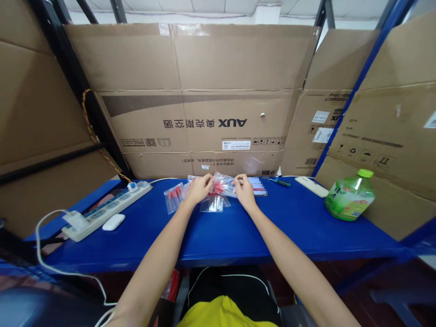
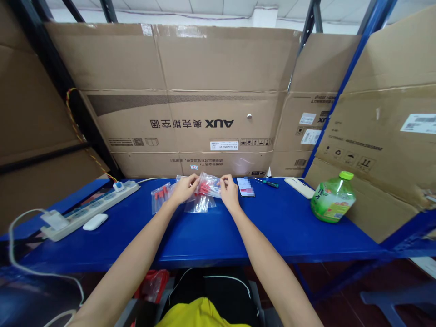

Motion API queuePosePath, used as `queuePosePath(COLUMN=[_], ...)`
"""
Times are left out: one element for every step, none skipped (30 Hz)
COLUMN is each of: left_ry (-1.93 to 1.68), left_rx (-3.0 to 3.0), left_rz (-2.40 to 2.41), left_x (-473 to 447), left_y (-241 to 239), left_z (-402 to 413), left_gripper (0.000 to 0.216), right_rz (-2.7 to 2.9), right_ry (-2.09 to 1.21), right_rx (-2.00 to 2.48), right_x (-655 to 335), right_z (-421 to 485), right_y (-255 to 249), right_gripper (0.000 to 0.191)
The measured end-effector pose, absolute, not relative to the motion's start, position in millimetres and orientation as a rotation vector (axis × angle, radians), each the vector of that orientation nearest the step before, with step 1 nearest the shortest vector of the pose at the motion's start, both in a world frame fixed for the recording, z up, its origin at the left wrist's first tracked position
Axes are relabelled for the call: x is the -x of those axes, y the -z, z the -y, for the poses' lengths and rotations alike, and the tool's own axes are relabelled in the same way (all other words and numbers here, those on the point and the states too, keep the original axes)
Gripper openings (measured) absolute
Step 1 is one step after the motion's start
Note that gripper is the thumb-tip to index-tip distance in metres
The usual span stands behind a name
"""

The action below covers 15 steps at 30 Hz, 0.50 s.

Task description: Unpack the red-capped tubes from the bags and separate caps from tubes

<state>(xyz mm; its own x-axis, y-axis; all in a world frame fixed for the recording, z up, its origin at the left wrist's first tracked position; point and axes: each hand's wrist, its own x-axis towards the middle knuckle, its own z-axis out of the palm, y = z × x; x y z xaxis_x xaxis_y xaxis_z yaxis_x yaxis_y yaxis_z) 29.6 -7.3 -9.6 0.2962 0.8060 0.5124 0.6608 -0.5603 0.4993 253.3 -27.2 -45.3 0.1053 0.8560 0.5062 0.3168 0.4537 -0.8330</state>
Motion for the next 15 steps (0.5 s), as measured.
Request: queuePosePath(left_ry=[-1.139,-1.175,-1.226,-1.284,-1.342,-1.389,-1.421,-1.440,-1.446,-1.447,-1.447,-1.447,-1.445,-1.437,-1.419], left_rx=[-2.355,-2.326,-2.270,-2.185,-2.077,-1.959,-1.844,-1.743,-1.664,-1.609,-1.574,-1.553,-1.542,-1.537,-1.535], left_rz=[-1.361,-1.359,-1.347,-1.321,-1.280,-1.231,-1.183,-1.144,-1.116,-1.101,-1.089,-1.076,-1.059,-1.038,-1.013], left_x=[-30.7,-32.3,-34.3,-37.0,-40.2,-43.7,-47.6,-51.5,-55.4,-59.1,-62.5,-65.5,-68.1,-70.2,-72.0], left_y=[10.2,10.6,11.0,11.4,11.8,12.3,13.0,13.8,14.7,15.6,16.5,17.3,17.9,18.4,18.7], left_z=[6.8,6.3,5.7,5.3,5.0,5.0,5.3,5.9,6.8,8.0,9.3,10.8,12.2,13.5,14.8], left_gripper=[0.029,0.028,0.028,0.029,0.030,0.031,0.033,0.034,0.035,0.036,0.037,0.038,0.039,0.040,0.041], right_rz=[1.474,1.483,1.495,1.512,1.534,1.558,1.578,1.592,1.600,1.604,1.609,1.618,1.635,1.655,1.678], right_ry=[-0.544,-0.531,-0.504,-0.459,-0.396,-0.323,-0.250,-0.187,-0.136,-0.104,-0.102,-0.130,-0.184,-0.255,-0.327], right_rx=[1.114,1.141,1.177,1.217,1.256,1.291,1.316,1.329,1.330,1.322,1.301,1.267,1.224,1.173,1.121], right_x=[-253.6,-253.8,-254.1,-254.3,-254.5,-254.8,-255.1,-255.4,-255.7,-255.9,-255.8,-255.4,-254.4,-252.8,-250.9], right_z=[27.1,27.3,27.6,28.2,28.9,29.7,30.5,31.2,31.9,32.5,33.1,33.8,34.6,35.6,36.7], right_y=[45.7,46.0,46.2,46.3,46.3,46.1,45.8,45.2,44.4,43.5,42.3,41.1,39.9,38.8,37.9], right_gripper=[0.020,0.020,0.020,0.021,0.022,0.024,0.027,0.029,0.031,0.031,0.029,0.027,0.025,0.024,0.024])
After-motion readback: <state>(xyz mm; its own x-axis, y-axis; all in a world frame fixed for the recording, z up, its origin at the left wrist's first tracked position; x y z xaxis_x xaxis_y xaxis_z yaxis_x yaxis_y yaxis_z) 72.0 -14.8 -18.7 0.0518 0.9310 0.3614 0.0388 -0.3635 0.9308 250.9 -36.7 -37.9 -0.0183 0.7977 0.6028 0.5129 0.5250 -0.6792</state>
